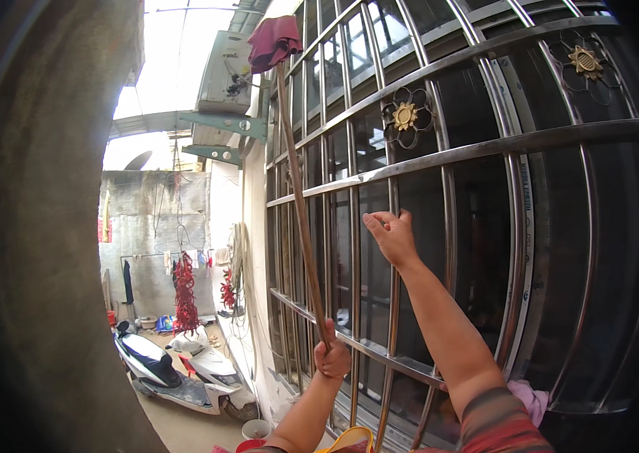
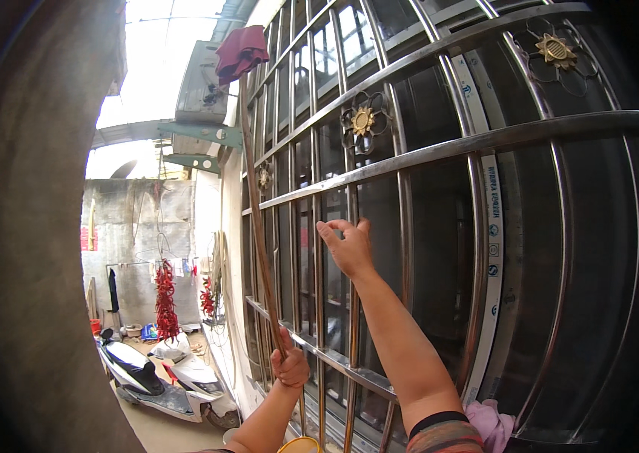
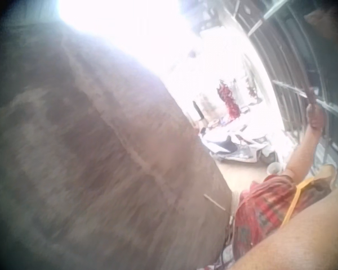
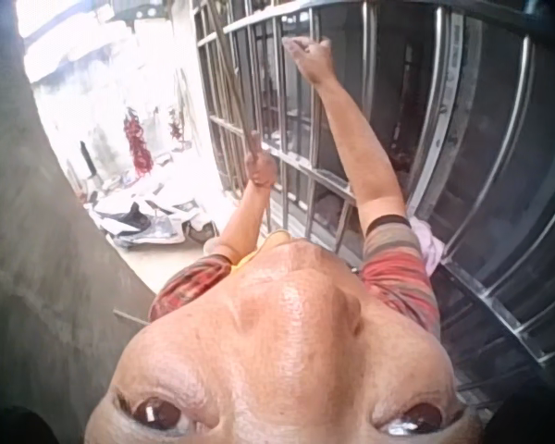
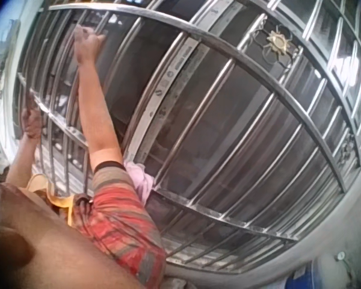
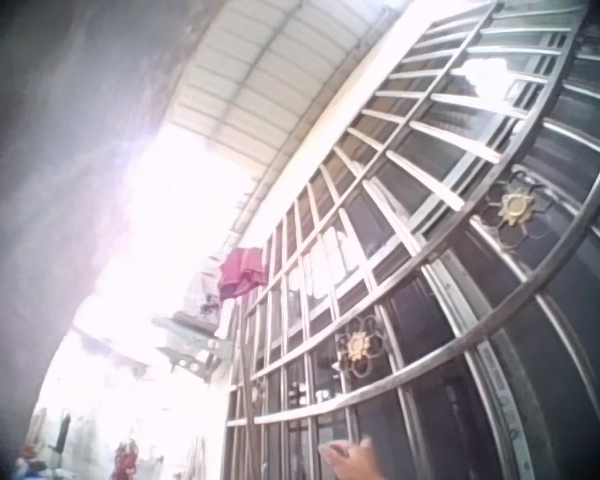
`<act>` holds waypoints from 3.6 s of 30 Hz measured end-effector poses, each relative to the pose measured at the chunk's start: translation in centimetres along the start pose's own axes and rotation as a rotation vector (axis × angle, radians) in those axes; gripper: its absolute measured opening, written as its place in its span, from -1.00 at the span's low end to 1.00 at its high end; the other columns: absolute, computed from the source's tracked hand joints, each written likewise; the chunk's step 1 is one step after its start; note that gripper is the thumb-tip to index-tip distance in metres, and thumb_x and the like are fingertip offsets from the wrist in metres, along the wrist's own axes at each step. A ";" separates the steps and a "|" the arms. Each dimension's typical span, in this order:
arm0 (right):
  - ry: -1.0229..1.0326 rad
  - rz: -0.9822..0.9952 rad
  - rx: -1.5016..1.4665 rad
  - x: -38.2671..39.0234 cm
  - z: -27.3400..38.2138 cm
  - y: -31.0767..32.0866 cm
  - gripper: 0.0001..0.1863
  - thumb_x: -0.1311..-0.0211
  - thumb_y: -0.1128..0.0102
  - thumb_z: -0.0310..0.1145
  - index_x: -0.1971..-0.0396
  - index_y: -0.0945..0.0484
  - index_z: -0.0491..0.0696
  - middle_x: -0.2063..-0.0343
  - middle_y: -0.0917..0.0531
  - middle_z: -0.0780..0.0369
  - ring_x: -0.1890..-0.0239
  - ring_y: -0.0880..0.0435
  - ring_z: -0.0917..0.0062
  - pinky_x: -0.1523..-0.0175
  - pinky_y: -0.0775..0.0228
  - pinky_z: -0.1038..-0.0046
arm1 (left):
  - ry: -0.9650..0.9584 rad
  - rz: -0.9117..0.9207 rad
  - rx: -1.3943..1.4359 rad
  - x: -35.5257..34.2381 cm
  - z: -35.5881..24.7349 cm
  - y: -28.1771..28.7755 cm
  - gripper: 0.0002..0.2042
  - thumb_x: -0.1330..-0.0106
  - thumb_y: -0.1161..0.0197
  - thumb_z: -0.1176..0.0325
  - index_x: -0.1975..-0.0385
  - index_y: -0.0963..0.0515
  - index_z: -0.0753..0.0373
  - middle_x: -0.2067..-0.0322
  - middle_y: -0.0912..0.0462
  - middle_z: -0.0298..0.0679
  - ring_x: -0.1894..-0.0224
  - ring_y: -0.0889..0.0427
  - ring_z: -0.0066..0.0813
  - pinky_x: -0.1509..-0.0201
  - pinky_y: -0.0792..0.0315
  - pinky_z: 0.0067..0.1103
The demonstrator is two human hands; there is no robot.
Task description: The person uses a long stick with a pink cloth to wipe the upper sections of a metal window grille. They adjust the cloth on the stick and continue wiping different areas of the grille in a repetitive manner.
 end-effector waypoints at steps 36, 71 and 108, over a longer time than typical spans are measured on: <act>0.098 -0.057 -0.203 0.6 -1.2 -1.0 -0.54 -0.27 -0.05 -0.09 0.65 -0.52 -0.18 -0.04 -0.29 -0.06 0.04 -0.42 0.30 -0.26 -0.08 0.35 | 0.041 -0.957 -1.155 -4.6 5.2 0.3 -0.59 -0.45 0.11 0.22 -0.21 -0.20 0.25 0.60 -0.31 -0.41 0.66 -0.27 -0.72 0.54 -0.36 -0.71; 0.128 -0.043 -0.095 0.3 -0.2 -0.1 -0.58 -0.32 0.05 -0.05 0.50 -0.53 -0.10 0.34 -0.56 0.20 -0.14 -0.26 0.28 -0.31 0.11 0.28 | -0.345 -1.214 -1.499 11.4 -4.6 -15.9 -0.56 -0.44 0.09 0.31 -0.30 -0.12 0.16 0.70 -0.23 -0.47 0.77 -0.10 -0.77 0.76 -0.03 -0.78; 0.216 -0.090 0.168 0.8 0.0 -1.6 -0.68 -0.26 -0.08 -0.14 0.44 -0.51 -0.12 0.13 -0.31 0.19 0.24 -0.34 0.61 0.01 -0.20 0.54 | -0.291 -1.321 -1.320 10.8 -20.7 -8.4 -0.57 -0.43 0.06 0.23 -0.29 -0.16 0.01 0.78 -0.15 -0.49 0.83 -0.06 -0.74 0.82 0.00 -0.73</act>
Point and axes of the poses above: each hand's wrist, its own x-axis away from the middle knuckle, its own y-axis out of the back of the hand, z = x × y, the point moved 1 cm from there along -x, towards the middle knuckle
